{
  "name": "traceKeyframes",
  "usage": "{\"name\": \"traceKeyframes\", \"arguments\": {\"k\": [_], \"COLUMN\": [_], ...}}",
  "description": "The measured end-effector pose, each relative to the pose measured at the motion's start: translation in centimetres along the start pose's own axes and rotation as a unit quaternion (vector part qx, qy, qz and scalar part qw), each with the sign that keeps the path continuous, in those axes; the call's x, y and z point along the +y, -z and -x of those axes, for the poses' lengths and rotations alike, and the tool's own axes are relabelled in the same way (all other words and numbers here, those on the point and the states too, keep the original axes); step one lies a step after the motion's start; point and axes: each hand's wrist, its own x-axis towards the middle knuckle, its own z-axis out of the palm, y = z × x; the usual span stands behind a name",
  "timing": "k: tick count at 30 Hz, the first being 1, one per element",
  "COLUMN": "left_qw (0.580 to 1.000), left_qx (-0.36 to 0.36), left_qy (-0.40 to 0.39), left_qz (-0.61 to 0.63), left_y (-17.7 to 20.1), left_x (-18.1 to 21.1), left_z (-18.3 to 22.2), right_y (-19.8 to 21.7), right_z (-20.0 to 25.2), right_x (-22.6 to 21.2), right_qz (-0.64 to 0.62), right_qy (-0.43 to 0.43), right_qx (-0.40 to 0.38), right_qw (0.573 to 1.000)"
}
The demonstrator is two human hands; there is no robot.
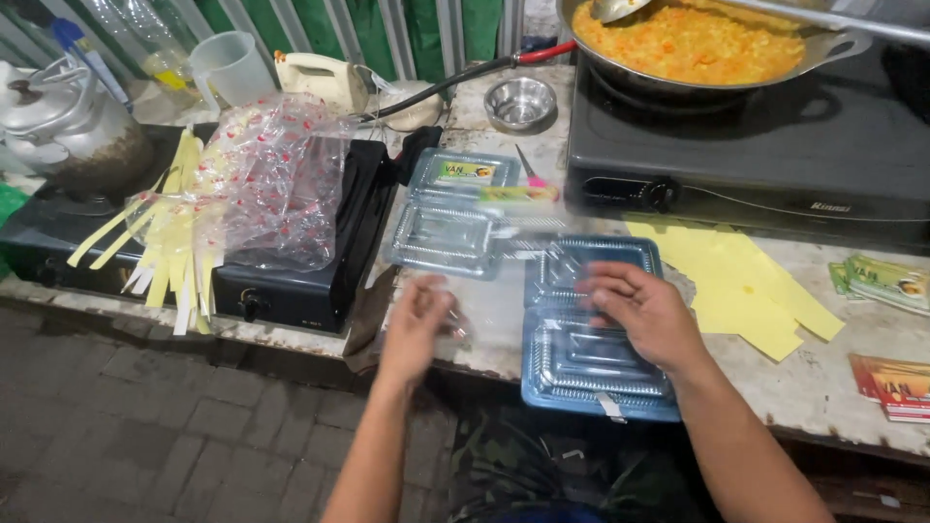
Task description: Applying adhesive labels to the lids of clear plastic food containers in a kitchen or production area.
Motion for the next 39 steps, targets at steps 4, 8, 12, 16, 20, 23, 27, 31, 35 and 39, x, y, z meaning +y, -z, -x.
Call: {"name": "traceKeyframes", "arguments": {"k": [4, 8, 12, 16, 20, 23, 27, 31, 35, 39], "left_qw": [0.991, 0.91, 0.891, 0.837, 0.76, 0.734, 0.639, 0.732, 0.738, 0.739], "left_qx": [0.11, 0.177, 0.149, 0.158, 0.221, 0.068, 0.003, -0.002, -0.014, -0.001], "left_qy": [-0.066, -0.049, -0.003, -0.051, -0.139, -0.177, -0.222, -0.105, 0.0, -0.026], "left_qz": [-0.049, -0.372, -0.429, -0.522, -0.595, -0.652, -0.736, -0.673, -0.674, -0.673], "left_y": [3.4, 10.0, 10.0, 10.3, 7.2, 4.1, 4.6, 1.9, -1.8, -1.1], "left_x": [1.1, -3.2, -3.7, -5.8, -3.1, -1.7, -4.6, -2.5, 0.0, -1.4], "left_z": [-5.2, -16.0, -18.4, -19.3, -16.1, -13.9, -15.7, -13.3, -10.6, -10.8], "right_y": [-0.3, 2.1, 4.3, 8.7, 13.1, 16.4, 19.6, 22.7, 28.4, 33.2], "right_z": [0.4, 3.5, 6.9, 9.7, 11.5, 11.7, 11.5, 10.7, 7.0, 4.1], "right_x": [-1.0, -0.4, -0.7, 2.0, 3.6, 3.9, 3.0, 1.0, 1.4, 3.0], "right_qz": [0.115, 0.282, 0.395, 0.424, 0.432, 0.501, 0.491, 0.497, 0.524, 0.609], "right_qy": [0.037, 0.088, -0.01, 0.018, 0.076, 0.104, 0.112, -0.015, -0.115, -0.107], "right_qx": [-0.009, 0.062, 0.048, 0.077, 0.135, 0.196, 0.271, 0.323, 0.3, 0.237], "right_qw": [0.993, 0.953, 0.917, 0.902, 0.888, 0.837, 0.82, 0.805, 0.789, 0.749]}}
